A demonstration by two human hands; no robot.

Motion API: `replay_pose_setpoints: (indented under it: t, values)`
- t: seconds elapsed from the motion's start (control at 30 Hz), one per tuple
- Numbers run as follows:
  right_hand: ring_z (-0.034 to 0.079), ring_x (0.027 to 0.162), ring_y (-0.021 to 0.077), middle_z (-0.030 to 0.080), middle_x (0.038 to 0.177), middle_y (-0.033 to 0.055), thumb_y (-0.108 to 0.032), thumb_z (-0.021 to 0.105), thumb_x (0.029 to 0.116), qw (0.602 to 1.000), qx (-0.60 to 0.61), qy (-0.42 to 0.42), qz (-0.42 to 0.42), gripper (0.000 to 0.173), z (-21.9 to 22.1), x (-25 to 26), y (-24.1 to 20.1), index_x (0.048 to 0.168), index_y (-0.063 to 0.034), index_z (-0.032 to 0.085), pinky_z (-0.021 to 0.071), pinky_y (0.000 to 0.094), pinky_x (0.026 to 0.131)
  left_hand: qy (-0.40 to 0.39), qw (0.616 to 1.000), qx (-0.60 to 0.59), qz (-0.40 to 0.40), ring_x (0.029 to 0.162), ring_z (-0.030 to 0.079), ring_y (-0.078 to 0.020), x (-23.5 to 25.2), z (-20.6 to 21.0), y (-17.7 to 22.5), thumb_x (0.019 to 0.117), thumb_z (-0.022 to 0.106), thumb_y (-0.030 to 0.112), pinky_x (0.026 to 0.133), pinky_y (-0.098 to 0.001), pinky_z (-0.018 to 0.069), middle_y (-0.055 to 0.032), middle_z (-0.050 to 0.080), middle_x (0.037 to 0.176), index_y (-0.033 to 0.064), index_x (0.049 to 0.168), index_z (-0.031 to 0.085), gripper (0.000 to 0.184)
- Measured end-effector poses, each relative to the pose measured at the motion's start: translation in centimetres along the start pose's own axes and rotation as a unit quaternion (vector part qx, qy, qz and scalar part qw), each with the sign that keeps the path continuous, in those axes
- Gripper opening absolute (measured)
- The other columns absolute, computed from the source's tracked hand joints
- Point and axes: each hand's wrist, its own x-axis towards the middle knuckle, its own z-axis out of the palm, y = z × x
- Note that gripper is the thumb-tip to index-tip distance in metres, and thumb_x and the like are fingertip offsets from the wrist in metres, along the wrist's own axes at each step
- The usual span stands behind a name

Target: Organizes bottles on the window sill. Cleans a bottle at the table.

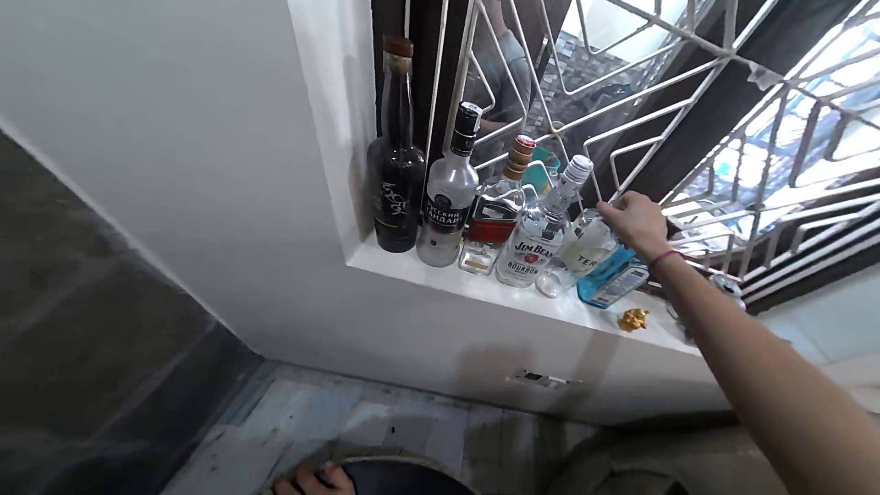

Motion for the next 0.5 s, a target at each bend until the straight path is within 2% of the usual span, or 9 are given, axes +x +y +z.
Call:
replay_pose_setpoints:
  t: [0.1,0.17,0.23,0.43,0.5]
  values:
    - [0.066,0.092,0.0446,0.067,0.103,0.0288,-0.037,0.058,0.1042,1.000,0.006,0.006,-0.005,0.044,0.4,0.3,-0.1,0.115,0.0048,0.064,0.0476,0.0645,0.079,-0.014,1.000,-0.007,-0.003,0.151,0.035,-0.0402,0.2,-0.1,0.0,0.1043,0.040,0.038,0.119,-0.0715,0.0164,-0.0213,0.046,0.157,0.0031,0.142,0.059,0.055]
    - [0.066,0.093,0.0457,0.067,0.103,0.0295,-0.037,0.058,0.1036,1.000,0.007,0.004,-0.015,0.045,0.4,0.6,0.0,0.116,0.0055,0.065,0.0472,0.0657,0.079,-0.049,0.998,-0.022,-0.016,0.154,0.028,-0.0404,0.2,-0.7,0.2,0.1055,0.038,0.038,0.121,-0.0709,0.0114,-0.0222,0.039,0.161,0.0022,0.146,0.055,0.057]
    - [0.066,0.092,0.0462,0.067,0.103,0.0295,-0.038,0.059,0.1038,1.000,0.008,-0.002,-0.021,0.046,0.4,0.8,0.1,0.117,0.0062,0.064,0.0479,0.0656,0.079,-0.035,0.999,-0.027,-0.018,0.153,0.030,-0.0411,0.1,-0.7,0.3,0.1052,0.039,0.037,0.120,-0.0713,0.0126,-0.0226,0.041,0.160,0.0015,0.144,0.057,0.055]
    - [0.063,0.102,0.0492,0.065,0.108,0.0318,-0.047,0.060,0.1027,0.999,0.005,-0.003,-0.035,0.056,0.2,0.1,0.0,0.119,0.0065,0.063,0.0455,0.0675,0.083,-0.038,0.999,-0.017,-0.024,0.154,0.028,-0.0397,0.2,-0.9,0.6,0.1046,0.040,0.035,0.121,-0.0703,0.0115,-0.0213,0.041,0.160,0.0023,0.144,0.057,0.054]
    - [0.063,0.104,0.0508,0.066,0.109,0.0318,-0.053,0.059,0.1011,0.999,-0.015,-0.001,-0.036,0.060,0.1,-0.2,-0.1,0.121,0.0034,0.063,0.0450,0.0690,0.082,-0.042,0.999,-0.018,-0.025,0.154,0.028,-0.0397,0.1,-0.8,0.5,0.1048,0.040,0.036,0.121,-0.0703,0.0110,-0.0209,0.041,0.161,0.0031,0.144,0.058,0.054]
